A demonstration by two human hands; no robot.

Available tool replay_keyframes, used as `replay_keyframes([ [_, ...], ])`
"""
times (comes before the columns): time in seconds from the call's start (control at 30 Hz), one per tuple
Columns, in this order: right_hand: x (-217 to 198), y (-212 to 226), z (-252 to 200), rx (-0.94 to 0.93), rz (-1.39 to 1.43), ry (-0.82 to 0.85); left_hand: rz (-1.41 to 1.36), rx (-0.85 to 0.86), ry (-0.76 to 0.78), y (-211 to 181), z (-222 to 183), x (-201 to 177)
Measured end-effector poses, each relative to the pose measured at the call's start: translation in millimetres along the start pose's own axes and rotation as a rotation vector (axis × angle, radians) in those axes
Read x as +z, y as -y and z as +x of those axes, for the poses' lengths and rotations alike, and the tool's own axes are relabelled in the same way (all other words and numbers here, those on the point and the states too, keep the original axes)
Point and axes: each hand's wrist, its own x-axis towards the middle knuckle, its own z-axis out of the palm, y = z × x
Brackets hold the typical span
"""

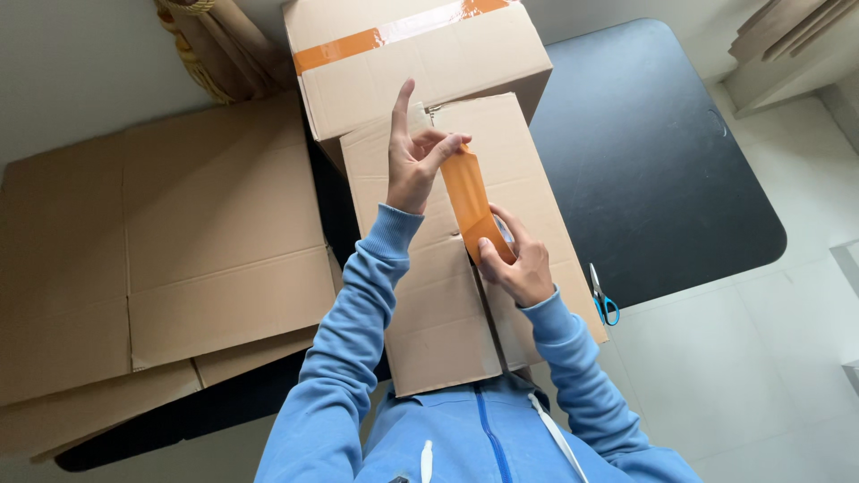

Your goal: The person seals cardboard boxes by applying packing tape along the center seams and cutting it with scissors.

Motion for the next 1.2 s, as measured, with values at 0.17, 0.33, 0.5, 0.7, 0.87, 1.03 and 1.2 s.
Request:
replay_keyframes([
  [0.17, -21, -22, 16, 0.067, 0.168, 0.234, 0.180, 0.077, 0.071, 4, 0, -8],
  [0.33, -33, -42, 26, 0.115, 0.286, 0.377, 0.332, 0.171, 0.116, -1, -2, -9],
  [0.5, -29, -43, 23, 0.084, 0.242, 0.272, 0.449, 0.180, 0.205, -19, -4, -12],
  [0.7, -16, -24, 10, -0.034, 0.161, -0.032, 0.484, 0.211, 0.254, -29, 2, -22],
  [0.87, -21, -27, 7, -0.032, 0.174, -0.037, 0.542, 0.234, 0.263, -24, 6, -24],
  [1.03, -11, -24, -2, -0.082, 0.190, -0.098, 0.649, 0.238, 0.179, -14, 11, -25],
  [1.2, -6, -36, -5, -0.178, 0.208, -0.149, 0.332, 0.366, -0.239, -1, 47, -55],
])
